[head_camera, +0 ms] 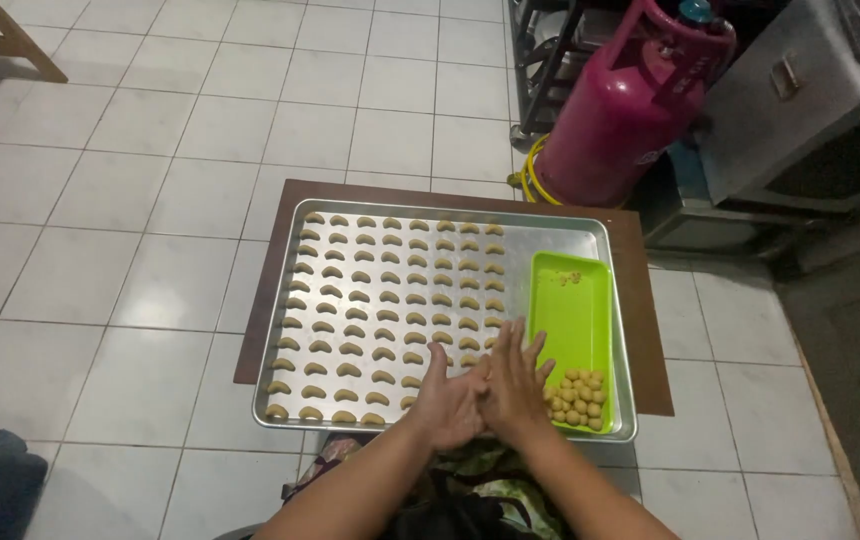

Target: Shaping small dough balls into crescent-shaped pastries and arranging them in rows on a baking sheet.

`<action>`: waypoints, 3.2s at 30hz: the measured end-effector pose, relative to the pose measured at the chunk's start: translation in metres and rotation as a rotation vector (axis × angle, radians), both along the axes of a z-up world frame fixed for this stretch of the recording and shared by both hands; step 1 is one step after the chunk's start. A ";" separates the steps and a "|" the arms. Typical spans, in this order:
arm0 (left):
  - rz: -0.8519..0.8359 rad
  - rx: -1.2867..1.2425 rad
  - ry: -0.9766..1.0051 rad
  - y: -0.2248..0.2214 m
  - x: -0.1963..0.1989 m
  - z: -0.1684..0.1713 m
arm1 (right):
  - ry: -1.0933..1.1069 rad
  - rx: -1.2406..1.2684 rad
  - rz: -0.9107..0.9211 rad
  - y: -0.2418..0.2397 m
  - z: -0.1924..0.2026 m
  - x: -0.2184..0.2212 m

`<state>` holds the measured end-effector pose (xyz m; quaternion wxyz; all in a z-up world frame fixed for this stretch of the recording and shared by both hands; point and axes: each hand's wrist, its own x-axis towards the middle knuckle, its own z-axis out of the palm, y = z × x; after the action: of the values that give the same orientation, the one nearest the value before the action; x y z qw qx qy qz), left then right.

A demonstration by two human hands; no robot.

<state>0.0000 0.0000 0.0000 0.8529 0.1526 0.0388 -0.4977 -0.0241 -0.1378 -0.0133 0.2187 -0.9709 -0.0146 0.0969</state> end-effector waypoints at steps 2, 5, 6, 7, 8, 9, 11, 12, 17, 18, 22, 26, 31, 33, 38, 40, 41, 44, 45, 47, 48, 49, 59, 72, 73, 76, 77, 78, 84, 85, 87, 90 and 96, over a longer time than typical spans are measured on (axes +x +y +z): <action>-0.065 0.136 0.103 -0.011 0.006 -0.035 | -0.035 0.083 -0.140 -0.009 0.013 0.020; 0.028 0.141 0.182 -0.012 0.013 -0.007 | 0.163 -0.048 -0.072 0.020 0.065 0.032; 0.029 0.140 0.186 -0.033 0.007 -0.032 | 0.167 -0.049 -0.071 0.019 0.054 0.027; 0.484 -0.073 -0.216 -0.054 0.000 -0.057 | 0.128 -0.036 -0.045 0.018 0.043 0.021; 0.932 -0.291 -0.624 -0.075 -0.007 -0.081 | 0.089 -0.023 -0.019 0.016 0.032 0.015; 0.930 -0.287 -0.621 -0.056 0.002 -0.083 | 0.094 -0.021 -0.020 0.017 0.017 0.010; 0.016 -0.421 -0.030 -0.018 0.020 -0.088 | -0.024 0.029 0.053 0.019 -0.012 0.001; 0.017 -0.420 -0.028 -0.017 0.023 -0.076 | -0.023 0.030 0.054 0.010 -0.017 0.011; -0.014 0.307 0.179 -0.007 0.019 0.006 | 0.001 0.099 -0.090 0.026 0.014 0.024; -0.013 0.304 0.177 -0.013 0.022 -0.021 | -0.002 0.096 -0.089 0.028 0.005 0.015; 0.149 0.021 -0.031 -0.005 0.026 -0.034 | -0.111 0.152 0.066 0.024 -0.022 0.004; 0.132 0.125 0.179 -0.021 0.015 -0.033 | -0.199 0.091 -0.142 0.010 -0.016 0.020; 0.225 0.262 -0.290 -0.019 0.019 0.033 | -0.198 0.144 -0.026 0.018 -0.027 0.009; 0.129 0.415 -0.186 -0.007 0.007 0.068 | -0.192 0.167 0.031 0.017 -0.027 0.012; 0.311 0.153 -0.439 -0.013 0.004 -0.014 | -0.218 0.147 -0.164 0.013 -0.023 0.022; 0.289 0.165 -0.293 -0.011 0.003 0.018 | -0.214 0.150 -0.156 0.014 -0.025 0.023; 0.264 0.174 -0.141 -0.011 0.000 0.033 | -0.205 0.149 -0.152 0.014 -0.026 0.022; 0.171 0.284 -0.045 -0.009 -0.001 0.007 | -0.185 0.144 -0.145 0.012 -0.030 0.016; 0.172 0.282 -0.048 -0.013 0.002 0.004 | -0.189 0.142 -0.143 0.012 -0.031 0.017; 0.339 0.058 -0.023 -0.019 0.007 -0.003 | -0.179 0.144 -0.130 0.012 -0.032 0.019; 0.340 0.058 -0.023 -0.018 0.005 -0.002 | -0.180 0.144 -0.128 0.013 -0.033 0.019; 0.334 0.045 -0.019 -0.017 0.004 -0.001 | -0.175 0.143 -0.120 0.013 -0.033 0.021; 0.186 -0.190 0.242 -0.006 0.017 -0.092 | -0.234 0.754 -0.162 -0.002 0.000 0.003; 0.240 0.243 -0.119 0.008 0.024 -0.025 | -0.487 0.505 0.145 0.010 0.020 -0.006; 0.225 0.372 -0.302 0.011 0.025 -0.013 | -0.445 0.506 0.108 0.013 0.028 -0.003; 0.163 0.613 -0.648 0.021 0.028 0.006 | -0.414 0.475 0.061 0.014 0.027 0.005; 0.108 0.728 -0.807 0.024 0.030 0.010 | -0.422 0.444 0.044 0.014 0.023 0.008; 0.114 0.728 -0.809 0.022 0.028 0.008 | -0.425 0.444 0.049 0.015 0.020 0.009; 0.348 0.638 -0.698 0.007 0.017 -0.011 | -0.424 0.492 -0.131 0.019 -0.012 0.009; 0.383 0.612 -0.659 0.006 0.017 -0.013 | -0.416 0.526 -0.151 0.021 -0.012 0.009; 0.416 0.584 -0.620 0.007 0.020 -0.012 | -0.410 0.560 -0.174 0.022 -0.011 0.010; 0.357 0.593 -0.597 0.005 0.025 -0.011 | -0.344 0.615 -0.170 0.016 -0.010 0.014; 0.313 0.562 -0.479 -0.015 0.054 -0.029 | -0.353 0.518 -0.187 -0.023 -0.025 0.054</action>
<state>0.0541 -0.0148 -0.0294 0.8283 0.4839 -0.0036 -0.2823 0.0295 -0.1603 -0.0388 0.4604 -0.8819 0.0128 -0.1006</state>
